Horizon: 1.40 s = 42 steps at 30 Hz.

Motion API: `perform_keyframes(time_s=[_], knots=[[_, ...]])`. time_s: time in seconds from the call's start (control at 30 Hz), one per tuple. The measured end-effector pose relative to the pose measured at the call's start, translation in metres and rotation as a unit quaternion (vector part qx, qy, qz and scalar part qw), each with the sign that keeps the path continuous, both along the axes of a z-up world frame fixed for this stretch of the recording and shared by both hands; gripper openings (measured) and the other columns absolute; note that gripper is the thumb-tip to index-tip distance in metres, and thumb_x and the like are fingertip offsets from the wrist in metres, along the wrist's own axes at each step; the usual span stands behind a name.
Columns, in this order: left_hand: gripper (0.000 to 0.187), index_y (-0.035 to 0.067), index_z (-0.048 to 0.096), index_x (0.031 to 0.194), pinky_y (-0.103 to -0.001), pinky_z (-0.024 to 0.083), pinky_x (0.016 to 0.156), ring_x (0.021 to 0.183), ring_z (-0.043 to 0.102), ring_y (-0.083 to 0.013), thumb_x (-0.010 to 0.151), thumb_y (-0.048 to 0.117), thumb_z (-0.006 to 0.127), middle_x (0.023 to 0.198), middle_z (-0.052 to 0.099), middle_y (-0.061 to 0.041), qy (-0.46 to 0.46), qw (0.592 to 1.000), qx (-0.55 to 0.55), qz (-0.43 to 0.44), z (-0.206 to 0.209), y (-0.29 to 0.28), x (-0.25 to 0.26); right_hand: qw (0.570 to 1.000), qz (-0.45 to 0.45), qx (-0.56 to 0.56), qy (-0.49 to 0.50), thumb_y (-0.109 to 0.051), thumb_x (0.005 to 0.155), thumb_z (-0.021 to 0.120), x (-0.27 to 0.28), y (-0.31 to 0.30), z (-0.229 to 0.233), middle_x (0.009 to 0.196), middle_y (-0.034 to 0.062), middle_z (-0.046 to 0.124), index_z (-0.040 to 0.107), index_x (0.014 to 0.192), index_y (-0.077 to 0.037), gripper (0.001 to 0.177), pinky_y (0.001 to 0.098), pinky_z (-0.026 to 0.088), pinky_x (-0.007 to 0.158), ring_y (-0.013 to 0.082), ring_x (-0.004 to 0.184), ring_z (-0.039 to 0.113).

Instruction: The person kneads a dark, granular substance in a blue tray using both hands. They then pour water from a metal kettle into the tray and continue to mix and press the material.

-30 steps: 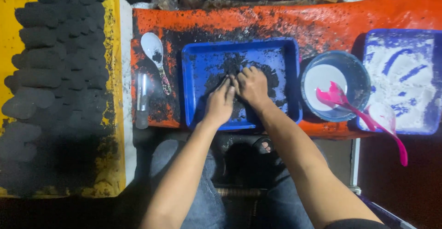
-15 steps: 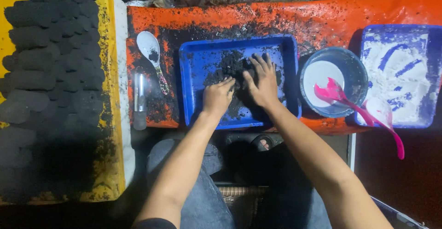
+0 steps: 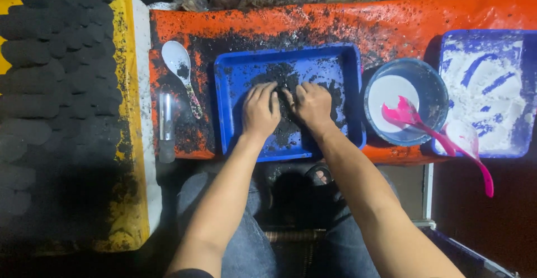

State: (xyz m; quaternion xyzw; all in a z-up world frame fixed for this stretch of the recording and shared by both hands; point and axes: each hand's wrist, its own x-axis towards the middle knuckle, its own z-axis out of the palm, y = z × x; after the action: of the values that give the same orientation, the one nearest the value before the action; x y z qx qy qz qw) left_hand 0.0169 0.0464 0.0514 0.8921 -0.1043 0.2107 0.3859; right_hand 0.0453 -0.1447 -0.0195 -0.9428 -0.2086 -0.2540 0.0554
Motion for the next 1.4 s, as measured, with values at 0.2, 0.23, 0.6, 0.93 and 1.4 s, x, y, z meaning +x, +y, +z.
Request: perform_keyframes(time_s=[0.2,0.23,0.6,0.93,1.4], knots=[[0.046,0.004,0.058,0.144,-0.054,0.031,0.121,0.146,0.041,-0.0439,0.110,0.029,0.039,0.151,0.054,-0.018,0.054,0.993,0.039,-0.101,-0.004,-0.018,0.004,0.994,0.010,0.087,0.069,-0.042,0.096,0.050,0.001,0.001,0.027,0.068,0.0047,0.065,0.069,0.075,-0.013,0.041,0.0342,0.049,0.057,0.0258,0.063,0.064],[0.046,0.004,0.058,0.144,-0.054,0.031,0.121,0.146,0.041,-0.0439,0.110,0.029,0.039,0.151,0.054,-0.018,0.051,0.993,0.041,-0.101,-0.009,-0.021,0.007,0.994,0.010,0.088,0.067,-0.042,0.096,0.050,-0.001,-0.001,0.039,0.068,0.0047,0.065,0.069,0.075,-0.013,0.041,0.0342,0.049,0.057,0.0258,0.063,0.064],[0.048,0.019,0.057,0.057,-0.029,0.047,0.048,0.056,0.064,-0.0241,0.099,0.040,0.064,0.056,0.059,0.000,-0.143,0.978,0.144,-0.048,-0.056,-0.033,0.025,0.956,0.102,0.150,0.231,-0.027,0.104,0.042,-0.029,-0.015,0.091,0.142,0.0182,0.061,0.066,0.133,-0.006,0.044,0.0590,0.038,0.113,0.0424,0.140,0.049],[0.044,0.018,0.056,0.066,-0.032,0.052,0.059,0.066,0.063,-0.0242,0.104,0.039,0.045,0.061,0.056,-0.002,-0.066,0.995,0.068,-0.020,-0.020,-0.027,0.014,0.988,0.125,0.036,0.084,-0.025,0.094,0.060,-0.012,-0.010,0.048,0.105,0.0093,0.066,0.075,0.103,-0.011,0.022,0.0398,0.052,0.086,0.0286,0.101,0.064],[0.027,0.002,0.073,0.116,-0.046,0.040,0.117,0.140,0.052,-0.0321,0.095,0.011,0.059,0.139,0.066,-0.011,-0.029,0.991,0.110,-0.076,-0.035,-0.027,-0.003,0.993,0.068,0.077,0.060,-0.038,0.098,0.054,-0.005,-0.007,0.043,0.081,0.0071,0.063,0.066,0.083,-0.013,0.032,0.0388,0.051,0.068,0.0292,0.083,0.065]])
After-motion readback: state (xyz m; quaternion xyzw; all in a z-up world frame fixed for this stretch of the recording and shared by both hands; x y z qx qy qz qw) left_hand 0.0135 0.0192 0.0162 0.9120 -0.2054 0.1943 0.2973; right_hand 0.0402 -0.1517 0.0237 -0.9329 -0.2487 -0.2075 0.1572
